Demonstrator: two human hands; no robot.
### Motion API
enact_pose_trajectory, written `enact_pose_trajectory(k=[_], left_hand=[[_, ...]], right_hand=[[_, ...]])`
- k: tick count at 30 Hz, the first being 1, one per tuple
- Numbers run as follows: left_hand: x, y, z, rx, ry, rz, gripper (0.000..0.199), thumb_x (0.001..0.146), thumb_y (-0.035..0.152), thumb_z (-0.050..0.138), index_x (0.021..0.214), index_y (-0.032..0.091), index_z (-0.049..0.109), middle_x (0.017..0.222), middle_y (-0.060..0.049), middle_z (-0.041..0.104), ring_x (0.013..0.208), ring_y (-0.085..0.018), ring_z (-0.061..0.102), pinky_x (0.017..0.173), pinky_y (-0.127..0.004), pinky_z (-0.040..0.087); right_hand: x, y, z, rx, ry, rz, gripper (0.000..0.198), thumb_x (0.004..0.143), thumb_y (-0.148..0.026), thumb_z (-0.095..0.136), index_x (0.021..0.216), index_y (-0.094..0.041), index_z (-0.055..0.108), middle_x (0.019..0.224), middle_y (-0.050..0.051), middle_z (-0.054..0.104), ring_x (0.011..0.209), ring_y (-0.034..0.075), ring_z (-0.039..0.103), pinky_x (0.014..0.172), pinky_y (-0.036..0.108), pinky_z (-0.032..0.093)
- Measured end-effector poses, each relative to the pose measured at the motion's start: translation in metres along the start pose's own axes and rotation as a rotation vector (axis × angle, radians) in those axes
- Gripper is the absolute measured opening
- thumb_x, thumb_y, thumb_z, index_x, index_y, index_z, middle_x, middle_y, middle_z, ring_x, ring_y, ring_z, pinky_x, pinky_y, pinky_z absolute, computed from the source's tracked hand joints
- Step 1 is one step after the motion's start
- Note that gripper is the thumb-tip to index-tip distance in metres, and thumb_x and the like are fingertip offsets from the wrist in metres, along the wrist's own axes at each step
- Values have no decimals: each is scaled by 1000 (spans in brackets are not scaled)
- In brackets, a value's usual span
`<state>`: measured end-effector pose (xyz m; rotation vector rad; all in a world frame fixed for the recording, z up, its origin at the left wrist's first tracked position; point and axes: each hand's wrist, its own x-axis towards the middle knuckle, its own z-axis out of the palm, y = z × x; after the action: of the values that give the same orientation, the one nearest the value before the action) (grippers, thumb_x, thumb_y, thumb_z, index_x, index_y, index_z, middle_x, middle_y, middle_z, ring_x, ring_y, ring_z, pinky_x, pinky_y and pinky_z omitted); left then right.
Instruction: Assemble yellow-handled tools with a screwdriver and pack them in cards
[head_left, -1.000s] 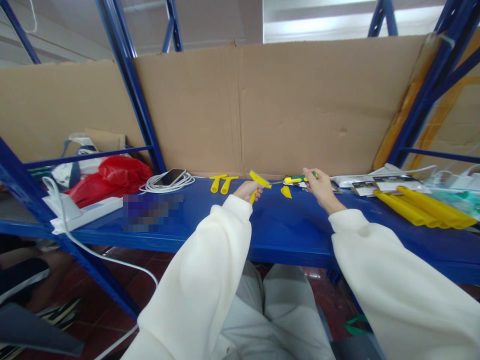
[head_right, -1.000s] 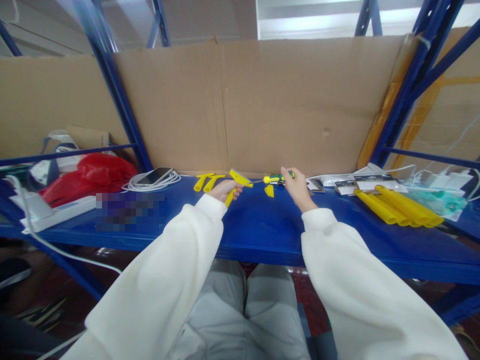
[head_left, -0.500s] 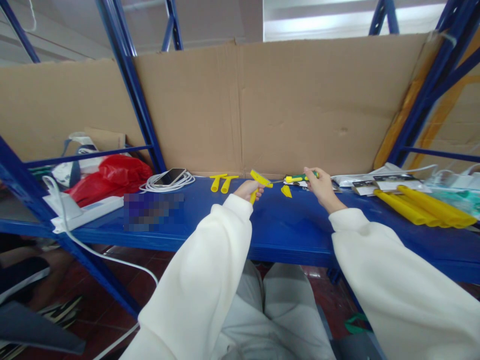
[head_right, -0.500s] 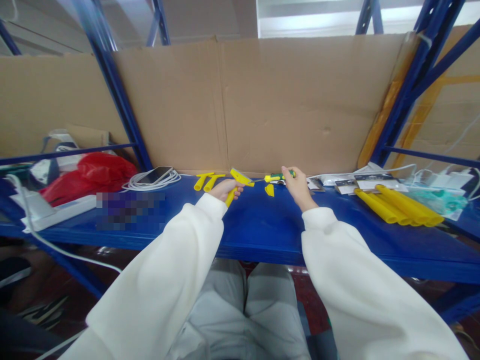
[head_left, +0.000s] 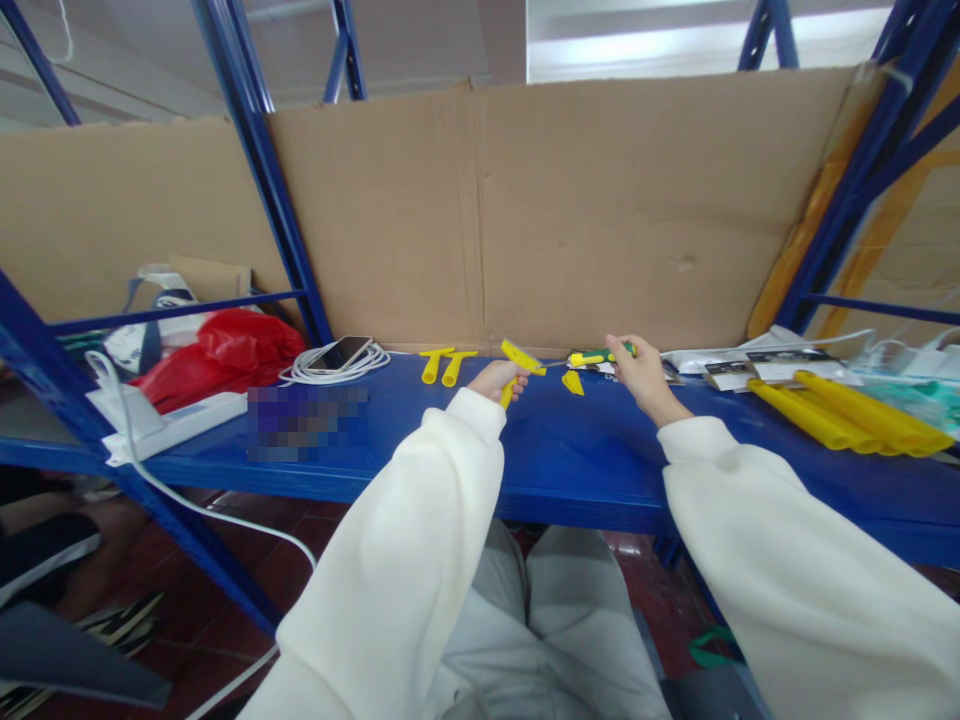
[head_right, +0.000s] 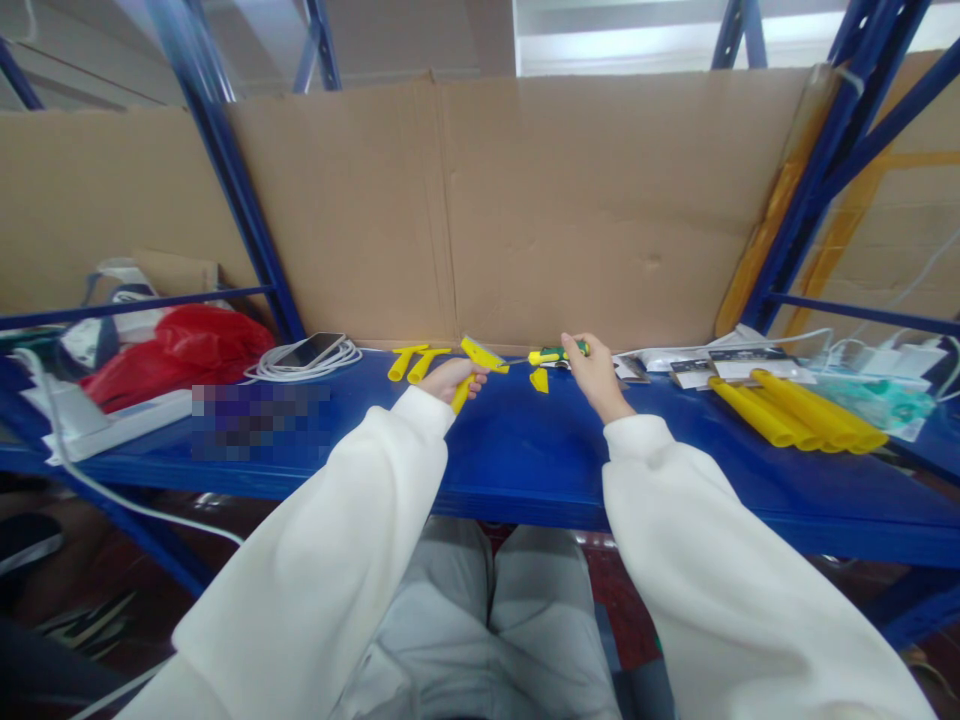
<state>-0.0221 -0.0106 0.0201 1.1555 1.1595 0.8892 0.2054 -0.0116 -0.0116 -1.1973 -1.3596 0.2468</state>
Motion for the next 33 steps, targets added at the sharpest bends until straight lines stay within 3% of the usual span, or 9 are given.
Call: enact_pose_trajectory(k=[4,9,13,21,29,33], left_hand=[[-2,0,1,13,32,5,22,84,4,57,68,16,48,51,6,42,38,-4,33,41,-16,24],[-3,1,2,34,71,15,23,84,3,56,67,16,48,50,6,41,38,-4,33,41,-17,24],[-2,0,1,42,84,26,23,82,3,59,67,16,48,49,6,41,38,-4,33,41,-17,25],[-3,-1,1,90,90,52,24,88,3,49,69,17,47,47,6,40,37,-5,32,40,-18,24],[-2,-1,1,116,106,60,21,88,3,51,70,15,51,47,6,42,38,-5,34,39,-17,26],[-1,-1,0,109,109,56,19,87,3,51,72,15,52,47,5,42,38,-5,34,39,-17,26]], right_hand=[[-2,-2,0,7,-11,36,55,74,-78,53,77,-23,55,49,-4,44,46,14,44,45,26,35],[-7,-8,1,120,-130,178,55,74,-79,54,73,-25,43,47,-7,34,39,11,35,38,24,27],[-9,-13,0,230,-191,339,48,76,-66,60,76,-26,34,49,-9,31,36,7,26,36,19,19],[-9,-25,-1,445,-322,483,30,79,-43,54,75,-25,30,47,-10,27,35,7,18,36,21,15],[-13,-31,-1,464,-260,391,46,80,-67,60,82,-25,42,54,-5,49,37,8,35,38,21,25],[-11,-32,-3,502,-259,373,41,85,-63,57,82,-24,47,60,0,59,44,12,47,41,23,36]])
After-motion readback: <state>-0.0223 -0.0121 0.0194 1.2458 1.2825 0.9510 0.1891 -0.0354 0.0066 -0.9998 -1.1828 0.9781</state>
